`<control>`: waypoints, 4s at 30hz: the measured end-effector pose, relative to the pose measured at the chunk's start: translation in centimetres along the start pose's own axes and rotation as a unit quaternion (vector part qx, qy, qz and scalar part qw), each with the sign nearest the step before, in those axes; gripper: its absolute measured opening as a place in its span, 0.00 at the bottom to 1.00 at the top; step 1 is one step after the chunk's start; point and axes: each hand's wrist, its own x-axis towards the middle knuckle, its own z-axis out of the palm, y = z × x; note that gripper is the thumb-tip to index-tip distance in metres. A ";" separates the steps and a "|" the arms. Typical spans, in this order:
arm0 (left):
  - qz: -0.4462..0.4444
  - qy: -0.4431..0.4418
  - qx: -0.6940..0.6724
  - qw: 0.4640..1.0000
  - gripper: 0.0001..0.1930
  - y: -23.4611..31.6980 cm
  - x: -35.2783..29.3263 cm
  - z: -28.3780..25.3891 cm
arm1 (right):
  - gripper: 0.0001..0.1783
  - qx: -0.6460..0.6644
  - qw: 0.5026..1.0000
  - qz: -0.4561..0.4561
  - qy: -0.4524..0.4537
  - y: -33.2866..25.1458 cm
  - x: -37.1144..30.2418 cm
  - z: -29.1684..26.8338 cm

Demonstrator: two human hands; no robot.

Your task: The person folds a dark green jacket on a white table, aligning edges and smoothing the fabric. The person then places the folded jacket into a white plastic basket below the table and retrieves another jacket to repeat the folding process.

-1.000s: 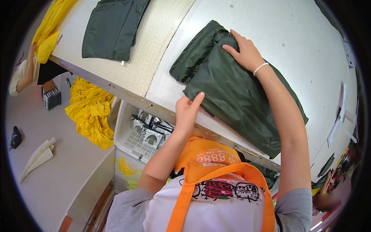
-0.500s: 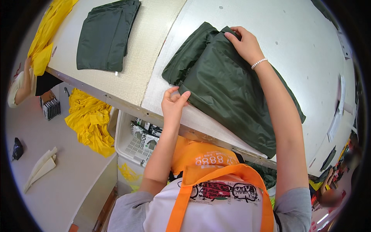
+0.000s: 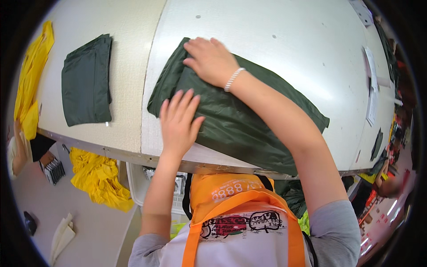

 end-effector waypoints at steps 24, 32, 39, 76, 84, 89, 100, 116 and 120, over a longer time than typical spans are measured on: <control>0.076 -0.148 0.014 0.986 0.39 5.8 3.3 8.0 | 0.16 0.389 0.875 0.220 0.186 7.1 -12.6 -7.7; 0.058 -0.194 -0.006 0.979 0.35 3.6 5.0 8.4 | 0.38 0.464 0.623 0.578 0.248 6.2 -40.6 -5.6; 0.140 -0.049 -0.048 0.988 0.37 16.5 4.4 8.1 | 0.38 0.519 0.624 0.524 0.260 7.5 -41.2 -4.5; 0.029 -0.159 -0.146 0.976 0.30 16.3 1.9 14.1 | 0.37 0.417 0.780 0.439 0.162 3.4 -43.3 -14.8; -0.053 -0.278 -0.708 0.647 0.33 18.5 -0.9 14.4 | 0.12 0.377 0.875 0.293 0.075 -3.0 -25.9 -23.3; -0.117 -0.217 -0.830 0.500 0.32 17.1 -1.4 14.9 | 0.28 0.250 0.868 0.396 -0.169 2.7 -15.0 -14.8; -0.211 -0.219 -0.825 0.476 0.30 16.4 -1.6 15.0 | 0.36 0.350 0.857 0.377 -0.010 9.3 -31.8 -10.2; -0.330 -0.002 -0.280 0.901 0.38 18.3 -9.4 9.9 | 0.46 0.170 0.873 0.454 0.059 8.1 -32.6 -7.7; -0.355 -0.046 -0.267 0.895 0.38 17.6 -9.3 10.6 | 0.52 -0.022 0.951 0.198 0.237 7.2 -28.6 -10.5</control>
